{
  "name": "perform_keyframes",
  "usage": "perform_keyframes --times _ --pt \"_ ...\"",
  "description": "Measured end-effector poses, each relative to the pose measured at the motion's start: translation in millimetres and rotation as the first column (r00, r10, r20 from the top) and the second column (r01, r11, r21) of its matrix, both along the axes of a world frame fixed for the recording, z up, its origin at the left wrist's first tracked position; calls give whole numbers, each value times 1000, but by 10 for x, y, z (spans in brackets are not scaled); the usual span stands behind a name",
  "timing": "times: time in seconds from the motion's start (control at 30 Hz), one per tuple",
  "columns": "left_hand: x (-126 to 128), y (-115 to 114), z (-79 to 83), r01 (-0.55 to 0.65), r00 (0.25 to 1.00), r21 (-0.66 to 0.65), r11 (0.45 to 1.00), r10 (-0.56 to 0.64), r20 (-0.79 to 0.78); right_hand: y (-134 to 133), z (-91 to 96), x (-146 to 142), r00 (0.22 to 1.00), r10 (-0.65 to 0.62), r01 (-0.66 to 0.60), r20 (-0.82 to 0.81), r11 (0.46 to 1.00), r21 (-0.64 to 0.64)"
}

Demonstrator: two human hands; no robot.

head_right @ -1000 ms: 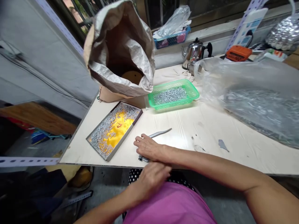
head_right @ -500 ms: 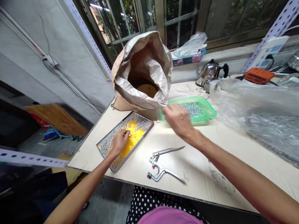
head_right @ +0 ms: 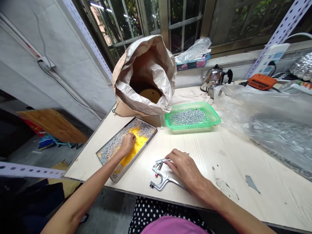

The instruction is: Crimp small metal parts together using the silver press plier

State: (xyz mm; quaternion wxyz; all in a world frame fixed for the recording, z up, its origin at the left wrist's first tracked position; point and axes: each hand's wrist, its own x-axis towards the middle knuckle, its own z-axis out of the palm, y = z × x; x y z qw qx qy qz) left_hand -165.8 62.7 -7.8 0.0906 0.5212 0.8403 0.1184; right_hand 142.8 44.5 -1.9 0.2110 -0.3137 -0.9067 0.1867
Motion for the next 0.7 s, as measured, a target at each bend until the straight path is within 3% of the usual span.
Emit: perform_keyframes --times 0.17,0.23,0.33,0.4,0.53,0.7 --pt "150 -340 168 69 993 5 998 -69 96 -196 -37 166 1000 -15 17 16 995 -94" --pt "336 -565 212 98 961 11 995 -98 260 -276 -84 302 999 8 -2 53 994 -112" --pt "684 -913 201 59 742 -13 998 -35 669 -400 -151 492 994 15 0 110 990 -142" --pt "898 -1085 141 30 612 -83 996 47 790 -473 -174 564 990 -2 25 138 986 -163" --pt "1144 -1202 -32 -16 527 -160 987 144 838 -578 -215 583 984 -33 69 173 976 -207" --pt "1178 -1161 -116 -25 549 -213 977 192 814 -625 -297 556 982 -80 113 173 975 -191"
